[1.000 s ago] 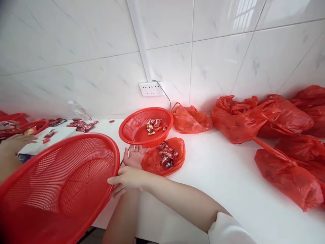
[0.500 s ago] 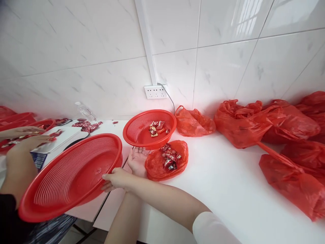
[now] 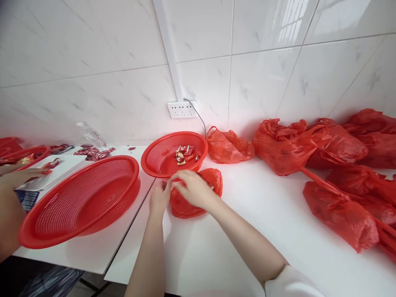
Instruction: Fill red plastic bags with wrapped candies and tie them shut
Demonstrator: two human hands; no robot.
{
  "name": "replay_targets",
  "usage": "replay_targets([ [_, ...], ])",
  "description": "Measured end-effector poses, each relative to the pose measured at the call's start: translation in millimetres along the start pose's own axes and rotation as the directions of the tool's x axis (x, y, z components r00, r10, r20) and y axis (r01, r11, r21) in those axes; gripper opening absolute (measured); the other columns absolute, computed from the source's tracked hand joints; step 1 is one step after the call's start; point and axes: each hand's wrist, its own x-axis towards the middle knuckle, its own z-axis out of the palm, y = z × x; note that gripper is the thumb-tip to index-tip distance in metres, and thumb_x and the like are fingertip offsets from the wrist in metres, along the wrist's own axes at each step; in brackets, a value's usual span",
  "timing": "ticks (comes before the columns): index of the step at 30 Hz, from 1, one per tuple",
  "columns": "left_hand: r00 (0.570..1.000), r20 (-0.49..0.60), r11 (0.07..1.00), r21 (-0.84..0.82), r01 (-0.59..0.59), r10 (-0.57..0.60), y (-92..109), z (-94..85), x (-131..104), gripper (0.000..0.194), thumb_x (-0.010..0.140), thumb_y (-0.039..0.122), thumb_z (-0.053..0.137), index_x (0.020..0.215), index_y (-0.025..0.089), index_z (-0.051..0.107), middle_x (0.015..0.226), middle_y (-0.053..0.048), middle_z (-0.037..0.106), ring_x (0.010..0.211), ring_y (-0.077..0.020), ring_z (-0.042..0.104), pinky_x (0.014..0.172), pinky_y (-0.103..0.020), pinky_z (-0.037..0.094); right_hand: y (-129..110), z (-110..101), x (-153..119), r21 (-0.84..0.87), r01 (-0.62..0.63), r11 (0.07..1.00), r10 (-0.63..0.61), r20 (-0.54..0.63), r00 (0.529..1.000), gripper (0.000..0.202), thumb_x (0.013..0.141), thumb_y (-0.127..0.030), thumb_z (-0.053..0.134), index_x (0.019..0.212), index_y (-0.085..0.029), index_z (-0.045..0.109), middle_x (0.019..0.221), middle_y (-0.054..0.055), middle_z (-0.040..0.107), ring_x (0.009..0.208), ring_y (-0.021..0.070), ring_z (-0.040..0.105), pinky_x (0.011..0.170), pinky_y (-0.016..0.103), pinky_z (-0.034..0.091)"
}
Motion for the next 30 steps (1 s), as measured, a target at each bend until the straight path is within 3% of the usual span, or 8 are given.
replay_targets([
  [3,0.998,0.056,0.998,0.058,0.016,-0.020,7,-1.0,-6,0.045,0.088,0.062,0.042,0.078,0.022,0.062,0.082,-0.009,0.068,0.081,-0.0274,0.063,0.069,-0.036,0.044,25,-28,-12,-0.471,-0.272,0.839,0.230,-0.146,0.962,0.025,0.093,-0.031,0.052,0.101,-0.020,0.072,0.148,0.014,0.041,0.141,0.0327,0.027,0.110,0.048,0.026],
  [5,0.989,0.140,0.998,0.035,-0.055,0.050,12,-2.3,-11,0.043,0.083,0.063,0.049,0.078,0.022,0.060,0.079,-0.005,0.067,0.076,-0.0241,0.062,0.067,-0.032,0.042,36,-42,-18,-0.603,-0.373,0.705,0.414,-0.078,0.907,0.029,0.094,-0.035,0.050,0.095,-0.018,0.073,0.137,0.018,0.052,0.136,0.0356,0.036,0.104,0.048,0.032],
  [8,0.963,0.237,0.992,0.002,-0.130,0.126,15,-1.9,-14,0.037,0.078,0.058,0.059,0.074,0.021,0.057,0.070,0.000,0.060,0.065,-0.0179,0.055,0.060,-0.028,0.038,43,-64,-25,-0.647,-0.400,0.649,0.551,0.037,0.834,0.033,0.095,-0.032,0.045,0.087,-0.014,0.072,0.097,0.018,0.070,0.098,0.0294,0.065,0.082,0.038,0.044],
  [11,0.949,0.273,0.984,-0.122,-0.127,0.156,16,0.8,-13,0.032,0.082,0.050,0.055,0.069,0.020,0.053,0.062,0.003,0.050,0.058,-0.0138,0.048,0.056,-0.025,0.035,41,-93,-38,-0.632,-0.433,0.643,0.585,0.040,0.810,0.038,0.094,-0.034,0.043,0.076,-0.015,0.070,0.082,0.015,0.070,0.072,0.0237,0.065,0.064,0.032,0.042],
  [17,0.908,0.391,0.927,-0.376,0.007,0.151,21,10.5,-14,0.033,0.084,0.049,0.054,0.072,0.018,0.053,0.056,0.005,0.047,0.051,-0.0116,0.047,0.051,-0.023,0.036,26,-134,-75,-0.608,-0.621,0.495,0.624,-0.249,0.741,0.042,0.095,-0.038,0.038,0.080,-0.019,0.072,0.083,0.013,0.070,0.072,0.0231,0.064,0.058,0.031,0.039],
  [21,0.892,0.427,0.932,-0.361,0.019,0.148,27,24.3,-17,0.035,0.084,0.051,0.053,0.073,0.018,0.056,0.049,0.005,0.046,0.047,-0.0113,0.045,0.049,-0.023,0.035,30,-116,-60,-0.647,-0.528,0.550,0.373,-0.376,0.848,0.029,0.094,-0.026,0.042,0.102,-0.020,0.069,0.103,0.013,0.069,0.093,0.0249,0.064,0.071,0.032,0.044],
  [25,0.879,0.462,0.945,-0.323,0.043,0.118,25,38.3,-17,0.040,0.086,0.052,0.050,0.088,0.016,0.066,0.044,0.006,0.045,0.044,-0.0123,0.045,0.049,-0.024,0.037,65,-69,-28,-0.576,-0.288,0.765,0.322,-0.046,0.946,0.044,0.088,-0.006,0.041,0.127,-0.017,0.058,0.124,0.011,0.064,0.110,0.0207,0.061,0.089,0.029,0.044],
  [30,0.897,0.434,0.966,-0.257,0.032,0.085,12,48.4,-10,0.050,0.088,0.045,0.050,0.128,0.016,0.060,0.048,0.006,0.054,0.044,-0.0145,0.051,0.057,-0.029,0.045,102,-22,-15,-0.586,-0.078,0.806,0.251,0.219,0.943,0.059,0.086,0.000,0.039,0.141,-0.018,0.045,0.145,0.011,0.047,0.133,0.0206,0.044,0.105,0.033,0.035],
])
